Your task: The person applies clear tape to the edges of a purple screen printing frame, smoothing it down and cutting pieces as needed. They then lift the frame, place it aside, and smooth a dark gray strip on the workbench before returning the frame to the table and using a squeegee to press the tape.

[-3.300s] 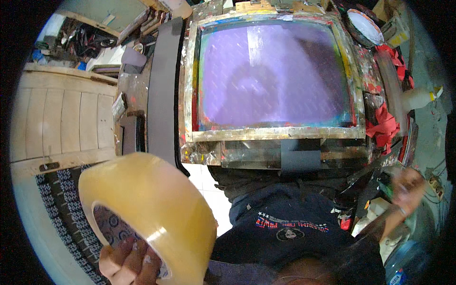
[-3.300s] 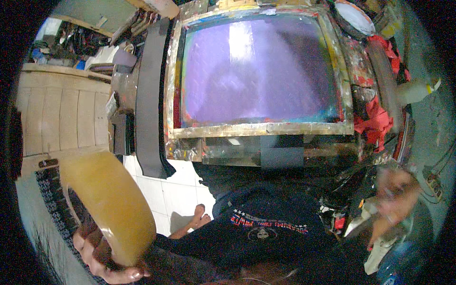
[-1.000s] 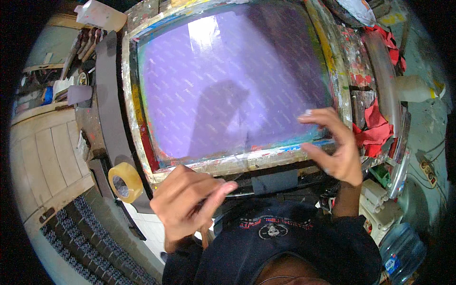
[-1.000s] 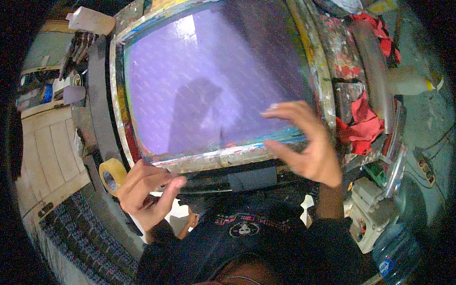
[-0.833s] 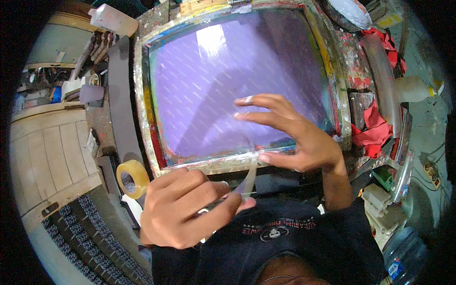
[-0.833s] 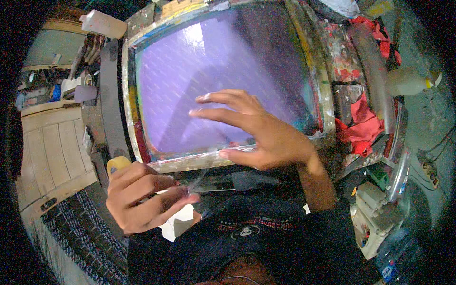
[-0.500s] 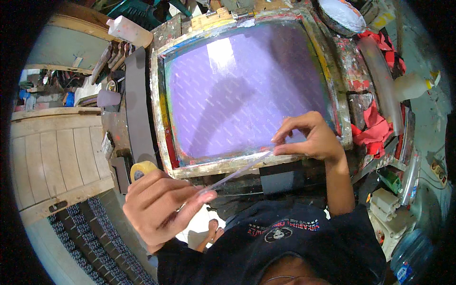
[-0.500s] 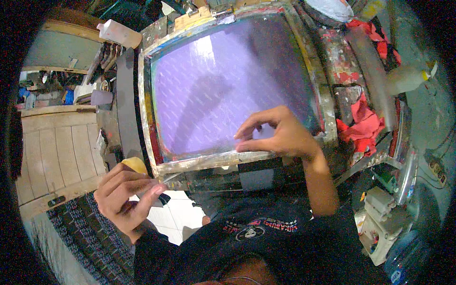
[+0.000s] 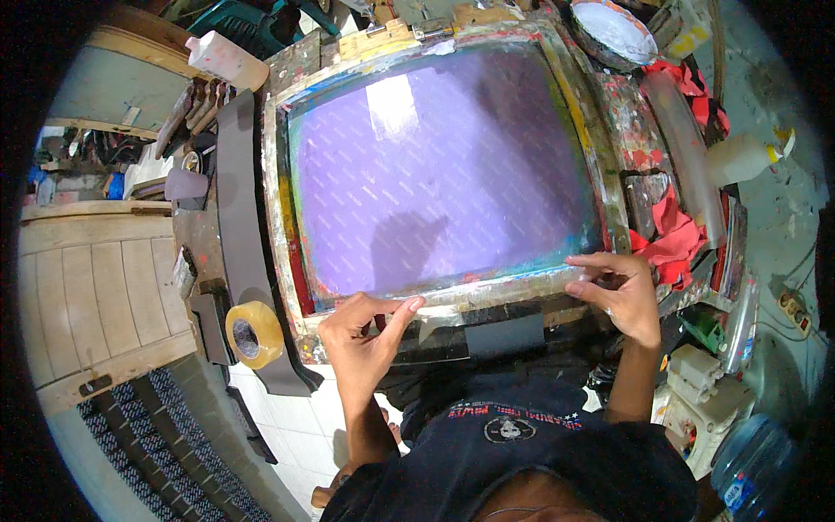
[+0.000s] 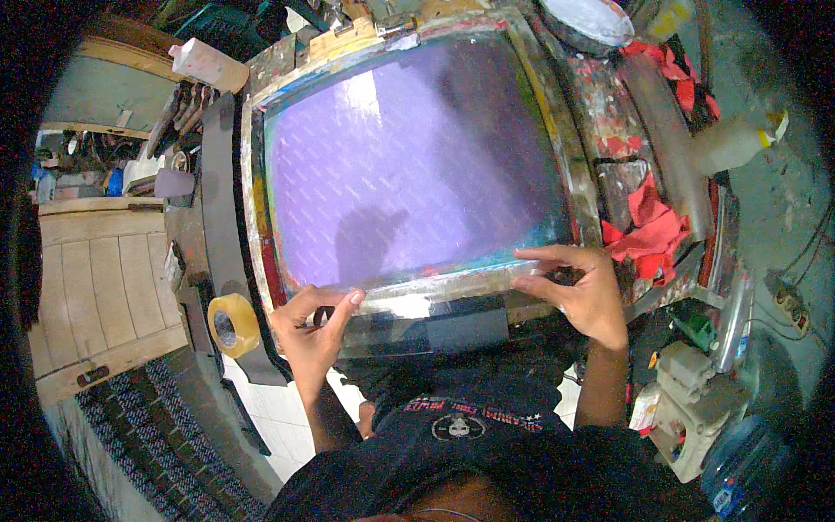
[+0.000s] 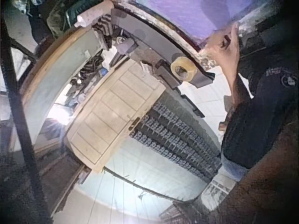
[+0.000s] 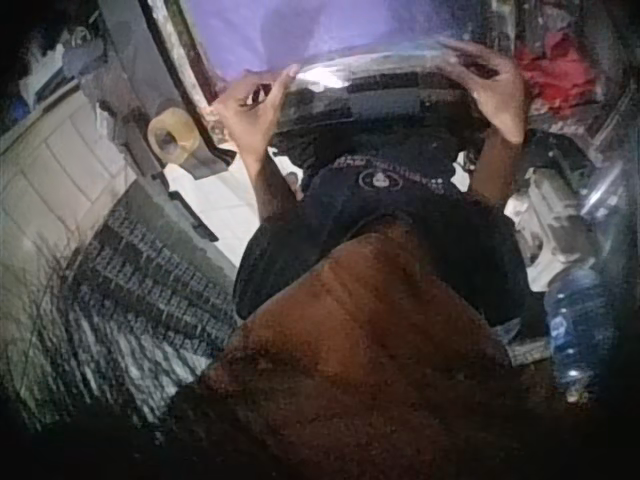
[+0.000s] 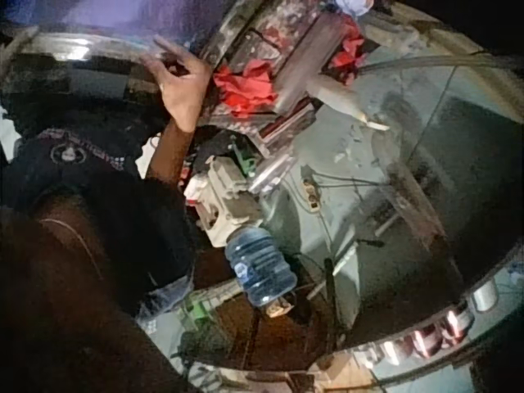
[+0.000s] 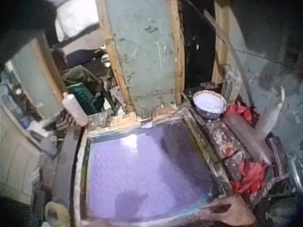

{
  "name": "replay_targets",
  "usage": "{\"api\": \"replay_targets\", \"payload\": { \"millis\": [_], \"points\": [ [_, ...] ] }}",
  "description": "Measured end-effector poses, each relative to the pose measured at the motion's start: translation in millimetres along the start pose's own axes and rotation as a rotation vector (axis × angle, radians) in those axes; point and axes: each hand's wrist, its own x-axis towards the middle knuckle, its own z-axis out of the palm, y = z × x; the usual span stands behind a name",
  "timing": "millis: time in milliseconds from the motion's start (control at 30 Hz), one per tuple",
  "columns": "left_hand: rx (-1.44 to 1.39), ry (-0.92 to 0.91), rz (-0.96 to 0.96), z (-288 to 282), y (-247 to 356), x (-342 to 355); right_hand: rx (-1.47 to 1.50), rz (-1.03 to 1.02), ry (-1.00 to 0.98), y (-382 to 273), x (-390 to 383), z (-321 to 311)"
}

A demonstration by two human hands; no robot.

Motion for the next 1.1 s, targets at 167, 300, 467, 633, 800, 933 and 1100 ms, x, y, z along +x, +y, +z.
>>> {"api": "replay_targets", "payload": {
  "millis": [167, 300, 467, 633, 800, 933, 1100],
  "points": [
    [0.098, 0.006, 0.065, 5.7, -3.7, 5.2, 0.139, 0.045, 0.038, 11.1, 1.5, -2.8],
    [0.132, 0.055, 0.181, 12.3, -6.2, 9.5, 0.003, -0.176, 0.178, 12.8, 7.3, 0.8],
    [0.089, 0.039, 0.251, 16.4, -8.5, 10.3, 0.020, -0.112, 0.205, 10.5, 4.8, -8.7],
    [0.059, -0.112, 0.089, 15.9, -11.2, 18.2, -0.030, 0.036, 0.164, 6.7, 10.9, -20.0],
    [0.030, -0.306, -0.204, 23.6, -20.8, 29.9, -0.029, 0.182, -0.053, 12.0, 36.2, -30.4],
    [0.096, -0.354, -0.170, 31.4, -33.4, 34.0, -0.186, 0.254, -0.103, 20.0, 57.9, -24.1],
    [0.155, -0.413, -0.144, 39.3, -50.0, 36.0, -0.264, 0.320, -0.172, 34.2, 70.0, -21.3]
  ]
}}
